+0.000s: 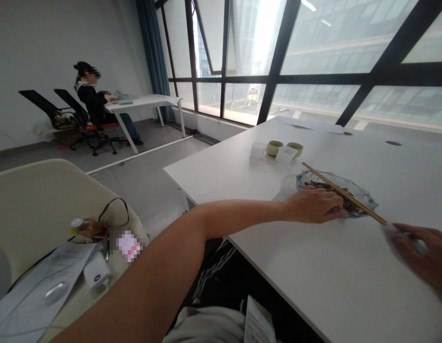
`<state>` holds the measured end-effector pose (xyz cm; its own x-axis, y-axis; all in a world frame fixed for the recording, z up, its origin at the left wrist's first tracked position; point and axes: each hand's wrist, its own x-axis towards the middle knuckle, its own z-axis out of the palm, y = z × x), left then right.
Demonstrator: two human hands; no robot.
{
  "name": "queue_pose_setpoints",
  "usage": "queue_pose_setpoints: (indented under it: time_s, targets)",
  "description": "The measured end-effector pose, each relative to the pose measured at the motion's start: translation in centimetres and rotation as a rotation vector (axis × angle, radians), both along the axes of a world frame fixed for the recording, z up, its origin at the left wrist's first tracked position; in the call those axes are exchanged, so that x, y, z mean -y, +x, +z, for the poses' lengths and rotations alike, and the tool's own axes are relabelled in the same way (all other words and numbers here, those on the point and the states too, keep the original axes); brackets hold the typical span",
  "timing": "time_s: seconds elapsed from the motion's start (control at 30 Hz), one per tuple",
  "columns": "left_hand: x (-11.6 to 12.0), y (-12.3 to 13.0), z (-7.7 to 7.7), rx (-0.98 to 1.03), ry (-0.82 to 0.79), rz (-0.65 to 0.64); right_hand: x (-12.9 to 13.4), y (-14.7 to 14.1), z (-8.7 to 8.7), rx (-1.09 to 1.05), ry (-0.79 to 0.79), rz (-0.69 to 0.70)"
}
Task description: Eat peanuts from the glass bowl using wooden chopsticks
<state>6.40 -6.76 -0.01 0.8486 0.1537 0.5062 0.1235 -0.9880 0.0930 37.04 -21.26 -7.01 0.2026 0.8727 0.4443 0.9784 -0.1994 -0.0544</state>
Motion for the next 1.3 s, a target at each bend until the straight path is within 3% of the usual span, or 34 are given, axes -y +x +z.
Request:
queue_pose_setpoints:
  time_s: [0.13,0.2,0.3,0.4,0.47,0.57,0.73,0.97,1.13,1.3]
  targets:
    - [-1.4,-0.4,1.6,0.057,0.013,-0.039,0.6,-1.6,1.2,-0.089,-0.064,-0.015]
    - [-3.9,-1.4,3.1,0.113,-0.007,0.079,0.8,-3.1,2.2,-0.121,-0.04,-0.021]
    - [-9.5,-3.1,5.1,0.236,-0.022,0.376,1.0,-5.1,3.3,-0.112,-0.04,-0.037]
    - [-15.2,-4.3,5.9,0.223,-0.08,0.67,1.0,-6.2,3.8,-0.098,-0.042,-0.043]
    - [-18.0,-4.6,5.8,0.146,-0.124,0.753,1.0,-6.3,4.0,-0.113,-0.042,-0.026]
    - [-20.5,-4.0,5.1,0.005,-0.211,0.751,0.9,-5.9,4.1,-0.231,0.005,-0.016]
    - [-22.2,-1.7,4.2,-0.118,-0.25,0.744,0.5,-5.6,4.6,-0.513,0.115,-0.056]
    - [-23.0,1.0,3.7,-0.24,-0.157,0.718,-1.1,-4.8,4.7,-0.613,0.161,-0.047]
    - [-23.2,1.9,3.6,-0.262,-0.096,0.706,-4.1,-3.6,5.0,-0.701,0.196,-0.012]
    - [-23.0,2.5,3.4,-0.283,-0.069,0.677,-8.5,-3.5,6.4,-0.656,0.171,0.048]
